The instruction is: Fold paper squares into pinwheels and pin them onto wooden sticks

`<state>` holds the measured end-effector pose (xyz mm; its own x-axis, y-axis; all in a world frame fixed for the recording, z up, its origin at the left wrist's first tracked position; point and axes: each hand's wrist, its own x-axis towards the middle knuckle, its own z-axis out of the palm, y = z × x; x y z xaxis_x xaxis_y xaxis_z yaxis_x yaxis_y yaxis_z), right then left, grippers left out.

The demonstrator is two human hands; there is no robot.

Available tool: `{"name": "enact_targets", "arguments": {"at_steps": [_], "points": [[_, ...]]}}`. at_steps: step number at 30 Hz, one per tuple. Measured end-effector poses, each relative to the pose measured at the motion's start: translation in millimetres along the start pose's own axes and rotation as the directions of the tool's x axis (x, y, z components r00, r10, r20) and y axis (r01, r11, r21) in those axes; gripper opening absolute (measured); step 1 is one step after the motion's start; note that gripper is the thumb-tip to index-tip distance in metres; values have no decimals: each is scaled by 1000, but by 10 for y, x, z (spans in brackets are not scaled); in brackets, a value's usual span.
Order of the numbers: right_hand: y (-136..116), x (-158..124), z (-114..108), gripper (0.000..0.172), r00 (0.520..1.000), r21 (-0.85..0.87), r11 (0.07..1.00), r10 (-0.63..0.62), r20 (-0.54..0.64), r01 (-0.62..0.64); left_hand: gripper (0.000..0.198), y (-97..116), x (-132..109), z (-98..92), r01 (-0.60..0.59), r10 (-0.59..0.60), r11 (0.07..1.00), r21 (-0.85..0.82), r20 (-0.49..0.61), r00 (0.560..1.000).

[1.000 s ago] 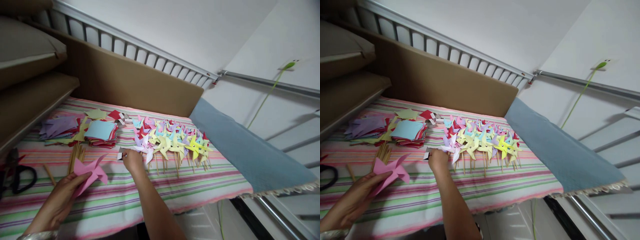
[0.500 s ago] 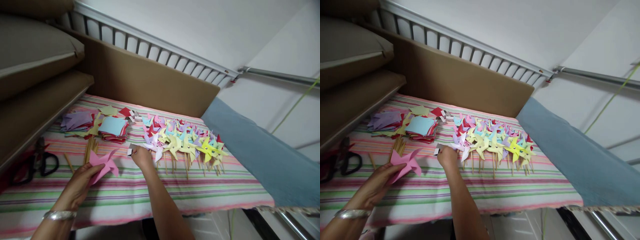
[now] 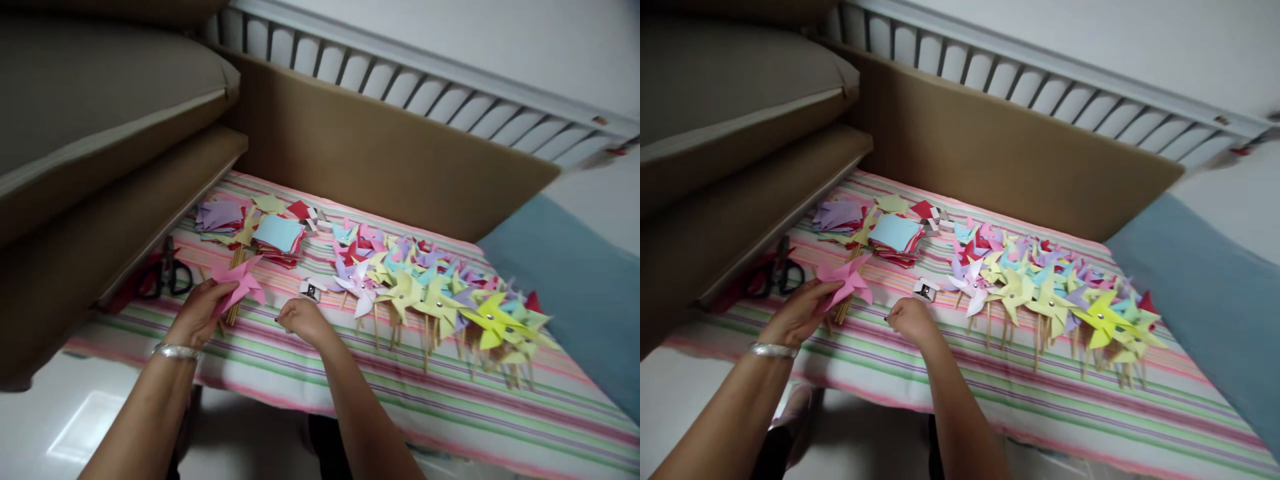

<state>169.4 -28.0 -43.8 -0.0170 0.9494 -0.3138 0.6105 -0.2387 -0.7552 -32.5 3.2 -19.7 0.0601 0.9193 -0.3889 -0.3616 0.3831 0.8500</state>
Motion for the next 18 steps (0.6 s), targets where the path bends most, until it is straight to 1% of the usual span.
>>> {"name": "enact_targets", "arguments": {"at_steps": [2,4,7,10,12,13,15,16,18], "points": [[10,31,95,4,1000,1,1000,0,25,0,18,13,9,-38,-6,7,999,-44,25,1000],[24,70,129,6,1000,1,1000,-2,12,2,18,5,17,-62,2,0,998,-62,41,999],[36,93,99,11,998,2,1000,-22,-54,22,16,-12,30,-79,1,0,996,-84,23,1000],[21,32,40,13,992,-3,998,-70,-102,70,15,-6,40,-85,-4,5,994,-113,14,1000],[1,-40,17,12,981,-56,984,-173,-90,168,14,5,39,-83,-16,16,993,-117,1,1000],[-10,-74,15,13,966,-104,966,-246,-77,237,14,9,36,-82,-20,20,993,-113,-1,1000],[-28,-125,32,17,921,-220,904,-387,-54,367,12,12,27,-77,-17,19,995,-101,13,1000],[-35,-137,50,19,900,-275,872,-434,-47,406,12,11,21,-74,-13,15,995,-97,22,1000],[-42,-134,93,21,883,-345,837,-467,-47,424,12,4,8,-62,-2,5,996,-90,41,999]]}}
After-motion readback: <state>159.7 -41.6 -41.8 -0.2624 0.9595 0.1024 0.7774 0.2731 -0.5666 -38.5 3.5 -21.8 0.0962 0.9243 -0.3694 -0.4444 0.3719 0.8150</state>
